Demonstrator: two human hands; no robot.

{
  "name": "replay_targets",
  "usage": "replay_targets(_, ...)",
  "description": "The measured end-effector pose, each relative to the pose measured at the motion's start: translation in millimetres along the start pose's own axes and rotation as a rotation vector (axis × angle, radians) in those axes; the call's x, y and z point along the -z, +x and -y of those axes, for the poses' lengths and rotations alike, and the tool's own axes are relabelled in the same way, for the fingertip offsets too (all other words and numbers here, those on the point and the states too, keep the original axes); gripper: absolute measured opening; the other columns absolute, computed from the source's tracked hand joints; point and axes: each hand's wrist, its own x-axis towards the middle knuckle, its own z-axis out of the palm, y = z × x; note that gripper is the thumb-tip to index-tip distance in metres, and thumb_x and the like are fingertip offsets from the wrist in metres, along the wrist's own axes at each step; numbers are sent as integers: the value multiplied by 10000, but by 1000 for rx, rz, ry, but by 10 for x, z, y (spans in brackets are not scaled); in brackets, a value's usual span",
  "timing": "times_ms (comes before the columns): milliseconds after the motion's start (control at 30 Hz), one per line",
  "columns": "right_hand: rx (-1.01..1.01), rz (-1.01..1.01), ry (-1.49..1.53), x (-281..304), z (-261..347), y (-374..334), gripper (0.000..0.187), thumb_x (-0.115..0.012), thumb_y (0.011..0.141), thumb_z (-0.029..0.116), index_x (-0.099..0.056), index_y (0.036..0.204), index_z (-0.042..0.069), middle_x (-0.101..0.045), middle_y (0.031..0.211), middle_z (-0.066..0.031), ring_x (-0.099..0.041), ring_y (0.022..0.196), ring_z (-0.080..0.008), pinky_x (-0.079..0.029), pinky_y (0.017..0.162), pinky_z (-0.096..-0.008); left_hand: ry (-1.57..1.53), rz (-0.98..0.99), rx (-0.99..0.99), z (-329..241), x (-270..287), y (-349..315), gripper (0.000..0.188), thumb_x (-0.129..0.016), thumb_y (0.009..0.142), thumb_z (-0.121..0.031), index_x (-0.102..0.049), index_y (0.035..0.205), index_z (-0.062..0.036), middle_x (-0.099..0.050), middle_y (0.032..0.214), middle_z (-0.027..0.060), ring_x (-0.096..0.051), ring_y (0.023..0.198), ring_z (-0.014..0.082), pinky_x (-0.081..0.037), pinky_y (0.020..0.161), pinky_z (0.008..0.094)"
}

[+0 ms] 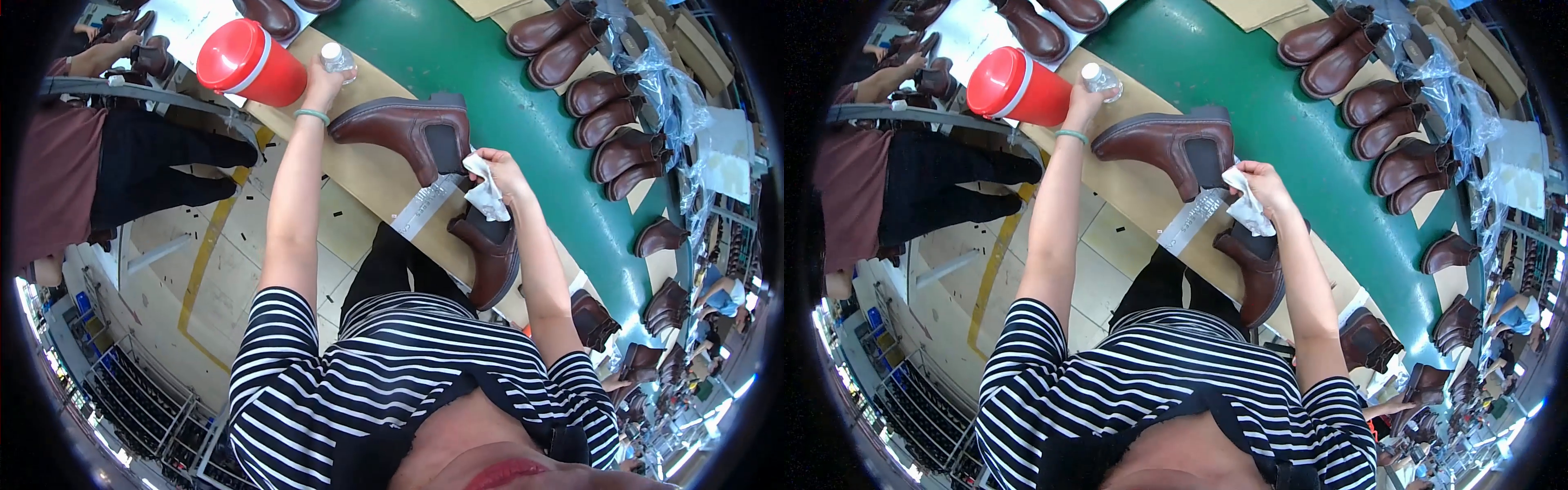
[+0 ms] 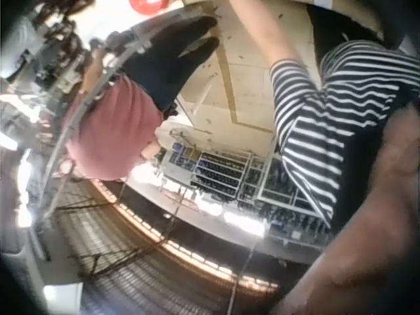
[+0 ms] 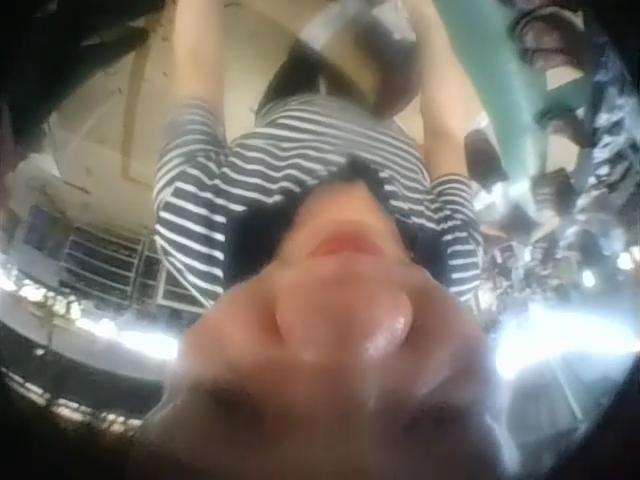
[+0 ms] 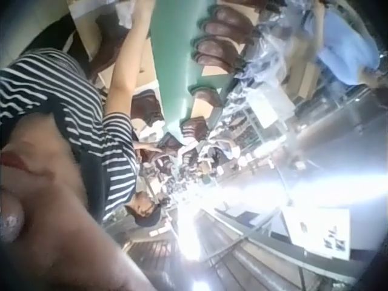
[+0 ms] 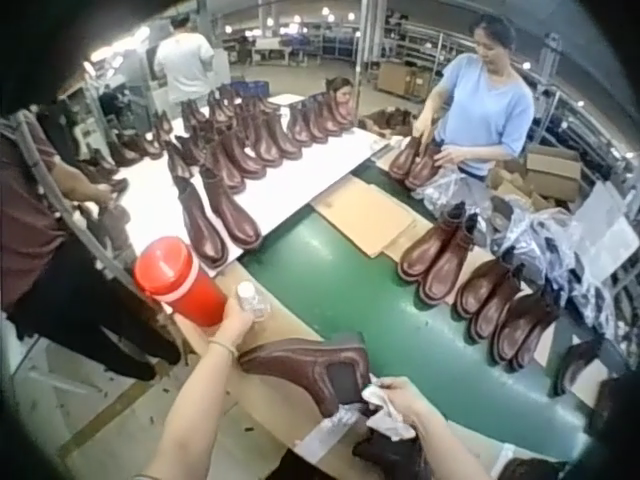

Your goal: The recorder is polishing and cleaning boots on a factory assembly line.

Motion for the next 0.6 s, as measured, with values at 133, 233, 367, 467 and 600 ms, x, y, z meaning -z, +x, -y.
replay_targets(133,-18,-57,-52,-129,97,-39,121,-538,880,-3,-657,895,-2,-652,746,-52,-592,590,-104,-459,522,-234,48,-285,-136,-15,-9,-654,409,-646,833,-84,-478,1180,52,-603,1143,176,-577,1084,254,-435,951,350)
replay_targets(233,22,-103,-56,-79,153,66,127,-534,881,-5,-659,903,-4,-650,735,-57,-591,589,-108,-454,513,-240,-370,-128,-97,-804,-17,-1918,198,-499,976,-168,-585,967,9,-625,880,82,-589,846,163,-468,798,309)
replay_targets(367,132,-146,-101,-377,193,398,113,-587,876,45,-674,882,-27,-654,699,-64,-596,561,-122,-442,488,-255,-1330,404,831,-579,-575,-3025,398,-501,970,-323,-605,1077,46,-642,1021,146,-563,1089,270,-416,1005,373)
replay_targets(467,237,-185,-127,-365,167,648,96,-640,841,50,-689,864,-29,-668,703,-69,-600,565,-121,-451,500,-256,-1456,114,739,-256,-1281,-3095,537,-607,903,-386,-525,1169,74,-561,1194,140,-462,1203,265,-345,1073,385)
replay_targets(600,365,-296,-385,-429,21,811,109,-713,774,75,-714,816,-26,-672,677,-54,-591,585,-99,-460,532,-265,-1789,-10,618,-37,-1803,-2824,530,-644,857,-459,-547,1157,-33,-562,1178,47,-500,1069,199,-324,1062,364)
